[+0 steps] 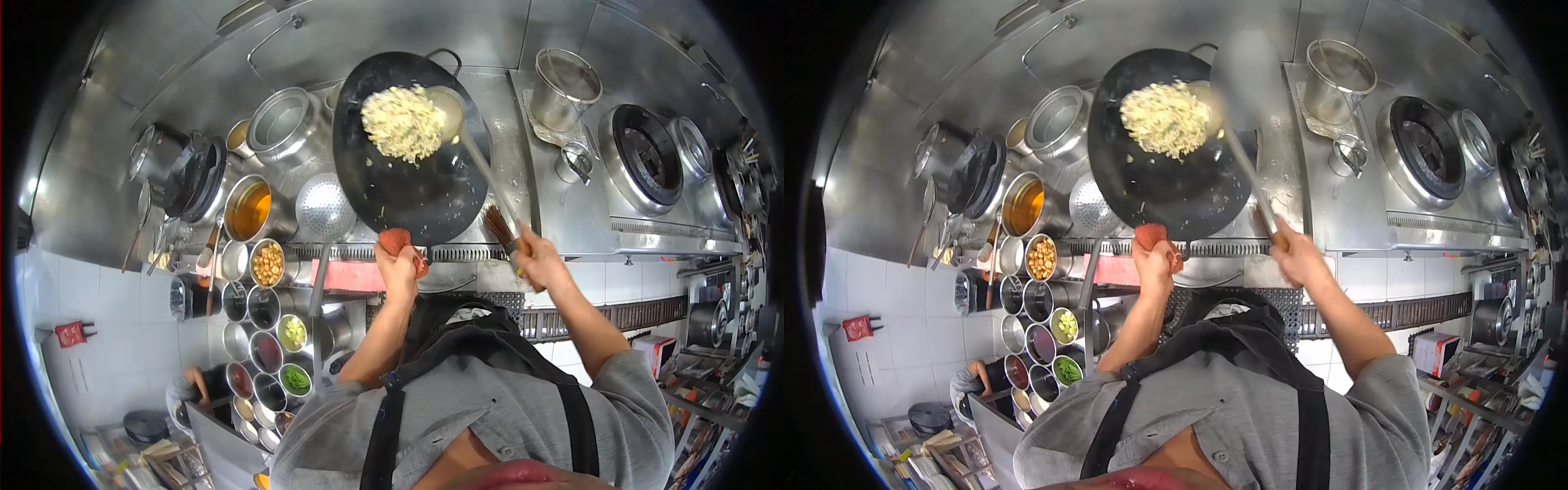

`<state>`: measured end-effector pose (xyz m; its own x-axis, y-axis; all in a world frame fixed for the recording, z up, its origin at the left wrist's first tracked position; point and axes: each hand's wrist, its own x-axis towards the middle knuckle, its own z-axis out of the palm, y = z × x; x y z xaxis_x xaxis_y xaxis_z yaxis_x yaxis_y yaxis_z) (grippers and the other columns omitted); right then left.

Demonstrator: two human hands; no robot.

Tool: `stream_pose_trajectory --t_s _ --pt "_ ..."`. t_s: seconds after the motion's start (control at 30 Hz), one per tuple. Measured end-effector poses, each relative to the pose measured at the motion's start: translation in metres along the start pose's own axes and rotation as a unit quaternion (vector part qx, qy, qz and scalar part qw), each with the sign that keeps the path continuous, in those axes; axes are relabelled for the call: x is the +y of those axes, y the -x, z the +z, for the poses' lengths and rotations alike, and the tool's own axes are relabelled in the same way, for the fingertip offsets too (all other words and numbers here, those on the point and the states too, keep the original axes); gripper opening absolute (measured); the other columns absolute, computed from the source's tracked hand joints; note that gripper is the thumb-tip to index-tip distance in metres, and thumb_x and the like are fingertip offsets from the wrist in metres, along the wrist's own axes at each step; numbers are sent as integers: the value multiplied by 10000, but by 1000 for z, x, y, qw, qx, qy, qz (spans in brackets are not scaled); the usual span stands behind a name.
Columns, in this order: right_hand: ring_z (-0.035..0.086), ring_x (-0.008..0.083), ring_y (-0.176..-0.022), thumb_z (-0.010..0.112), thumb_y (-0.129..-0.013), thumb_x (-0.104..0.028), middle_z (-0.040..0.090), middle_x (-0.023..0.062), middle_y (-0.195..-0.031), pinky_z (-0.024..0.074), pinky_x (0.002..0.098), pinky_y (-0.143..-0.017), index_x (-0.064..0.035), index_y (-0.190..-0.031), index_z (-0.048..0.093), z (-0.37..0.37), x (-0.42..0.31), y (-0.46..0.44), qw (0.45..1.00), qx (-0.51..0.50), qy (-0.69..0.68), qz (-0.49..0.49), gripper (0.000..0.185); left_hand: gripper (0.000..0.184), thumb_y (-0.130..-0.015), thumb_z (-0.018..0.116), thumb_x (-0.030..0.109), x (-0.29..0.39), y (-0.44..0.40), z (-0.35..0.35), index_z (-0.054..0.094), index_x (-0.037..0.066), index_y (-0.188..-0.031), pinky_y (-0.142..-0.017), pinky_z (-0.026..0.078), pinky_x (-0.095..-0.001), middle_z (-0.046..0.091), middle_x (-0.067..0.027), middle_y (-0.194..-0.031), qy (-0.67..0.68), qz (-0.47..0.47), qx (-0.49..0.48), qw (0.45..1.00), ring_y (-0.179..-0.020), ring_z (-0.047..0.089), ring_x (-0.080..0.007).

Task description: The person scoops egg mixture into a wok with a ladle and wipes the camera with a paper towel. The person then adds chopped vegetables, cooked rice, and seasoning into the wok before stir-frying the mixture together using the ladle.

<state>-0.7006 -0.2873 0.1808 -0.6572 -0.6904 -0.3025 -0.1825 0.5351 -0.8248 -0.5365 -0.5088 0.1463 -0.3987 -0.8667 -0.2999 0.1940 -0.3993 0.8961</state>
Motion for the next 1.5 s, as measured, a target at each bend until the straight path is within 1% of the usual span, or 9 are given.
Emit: stream_pose_trajectory --t_s 0.17,0.5,0.63,0.77,0.83,1.17,1.23,1.37,1.5 --pt "496 142 -451 598 -838 -95 541 72 -775 406 269 -359 98 -1381 333 13 -37 50 864 -154 -461 130 634 213 -751 494 -10 19 -15 -35 471 -2 -963 -412 415 -317 530 -88 -686 9 -146 -60 987 -507 534 -190" --pt "551 164 -457 600 -830 -118 570 89 -781 416 262 -345 63 -1369 391 50 -82 60 900 -77 -390 179 606 190 -722 518 60 -3 -32 -75 566 75 -905 -488 456 -377 552 -75 -692 105 -247 -68 961 -630 574 -223" --pt "655 299 -638 654 -858 -221 657 164 -776 535 395 -619 -10 -1087 652 60 -22 7 994 51 54 -78 311 46 -744 525 93 -22 -67 -78 556 92 -710 -482 457 -355 573 -68 -666 93 -278 -112 949 -528 534 -174" --pt "609 372 -971 711 -759 -120 616 168 -1111 505 385 -826 -60 -1200 604 -47 -46 -62 778 407 417 -235 458 221 -720 535 107 -31 -73 -93 539 112 -941 -476 467 -330 577 -63 -717 61 -273 -149 948 -601 583 -211" --pt "564 348 -1089 652 -792 -121 549 169 -1234 485 416 -878 -57 -1177 606 -100 -45 -98 698 463 509 -196 393 244 -714 531 95 -25 -70 -88 533 114 -957 -474 469 -334 573 -58 -741 66 -260 -131 954 -614 587 -210" --pt "619 357 -986 553 -854 -140 603 182 -1155 519 413 -808 -17 -1049 646 -197 42 -115 754 340 561 -31 249 339 -741 507 70 -16 -62 -79 519 78 -1080 -446 467 -323 589 -104 -789 74 -236 -92 965 -619 575 -193" --pt "631 377 -943 622 -810 -165 649 163 -1065 509 429 -848 -15 -968 675 -158 9 -100 774 413 416 -238 224 367 -722 494 49 -12 -59 -75 506 127 -1080 -423 450 -297 558 -68 -791 85 -208 -119 967 -621 573 -171" --pt "648 233 -956 630 -899 -403 649 196 -1114 537 339 -792 45 -1203 595 -4 -22 -20 999 -25 13 -27 542 351 -735 539 75 -11 -57 -76 526 155 -1076 -401 425 -297 583 -73 -784 66 -235 -109 964 -623 574 -165" --pt "660 245 -884 614 -910 -368 594 169 -1136 567 317 -607 42 -1373 385 85 -37 5 899 -119 -403 128 660 341 -731 521 53 -25 -59 -84 517 95 -1069 -460 472 -377 584 -114 -773 57 -252 -82 963 -660 589 -238"
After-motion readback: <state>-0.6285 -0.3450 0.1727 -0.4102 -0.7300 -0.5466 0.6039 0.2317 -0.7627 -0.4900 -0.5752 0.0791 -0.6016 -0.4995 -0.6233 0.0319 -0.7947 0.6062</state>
